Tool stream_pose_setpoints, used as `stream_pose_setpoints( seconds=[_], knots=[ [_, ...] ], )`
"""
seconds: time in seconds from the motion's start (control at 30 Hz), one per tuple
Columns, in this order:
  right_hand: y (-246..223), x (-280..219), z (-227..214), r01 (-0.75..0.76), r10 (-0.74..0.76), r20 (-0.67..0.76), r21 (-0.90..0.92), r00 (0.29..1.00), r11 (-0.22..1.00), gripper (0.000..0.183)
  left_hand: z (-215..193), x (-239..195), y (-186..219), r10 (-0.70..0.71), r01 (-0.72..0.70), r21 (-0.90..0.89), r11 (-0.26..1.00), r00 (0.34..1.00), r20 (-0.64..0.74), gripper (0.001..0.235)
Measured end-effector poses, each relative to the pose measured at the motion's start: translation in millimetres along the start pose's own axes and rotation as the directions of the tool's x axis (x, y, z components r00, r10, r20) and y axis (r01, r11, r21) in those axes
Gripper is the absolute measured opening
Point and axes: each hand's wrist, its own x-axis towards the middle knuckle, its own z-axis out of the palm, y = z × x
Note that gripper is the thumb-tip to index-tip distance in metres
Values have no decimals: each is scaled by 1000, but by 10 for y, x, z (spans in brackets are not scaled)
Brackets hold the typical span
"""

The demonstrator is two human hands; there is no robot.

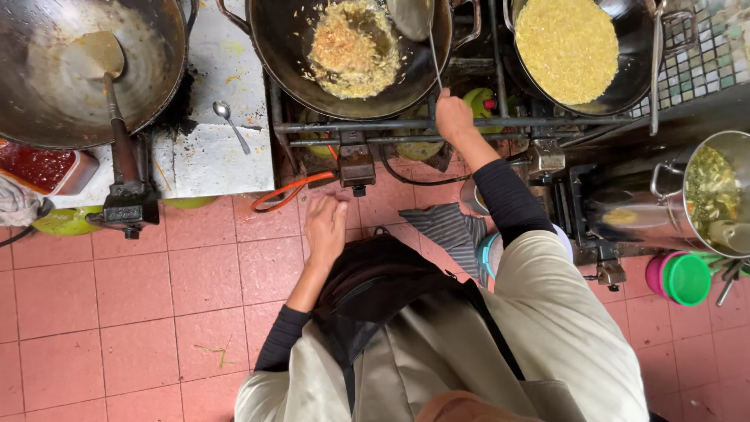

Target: Frying food in woks and using a strainer to scoop and drain the items.

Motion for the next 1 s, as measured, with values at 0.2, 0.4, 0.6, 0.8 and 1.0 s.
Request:
stream_pose_setpoints(
  seconds=[0.2, 0.4, 0.6, 0.8, 1.0],
  knots=[
    [-754, -154, -214, -489, -42, 553, 767, 832, 417, 51, -13, -151, -74, -144, 142, 41, 989, 989, 32, 32],
    [-914, -37, 221, -481, -192, 474, 877, 860, 9, 49, 17, -64, 74, -121, 119, 65, 991, 992, 33, 48],
    [-793, -348, -416, -353, -86, 410, 860, 908, 369, 51, 26, -137, 157, -177, 174, 62, 983, 983, 49, 51],
    [-240, -335, 104, 150, -165, -166, -103, 972, 983, 62, 48, -190, 150, -194, 189, 87, 978, 980, 47, 52],
    [-76, -443, -89, 122, -189, -201, -305, 961, 944, 60, 137, -194, 121, -190, 186, 69, 980, 981, 45, 51]
  ],
)
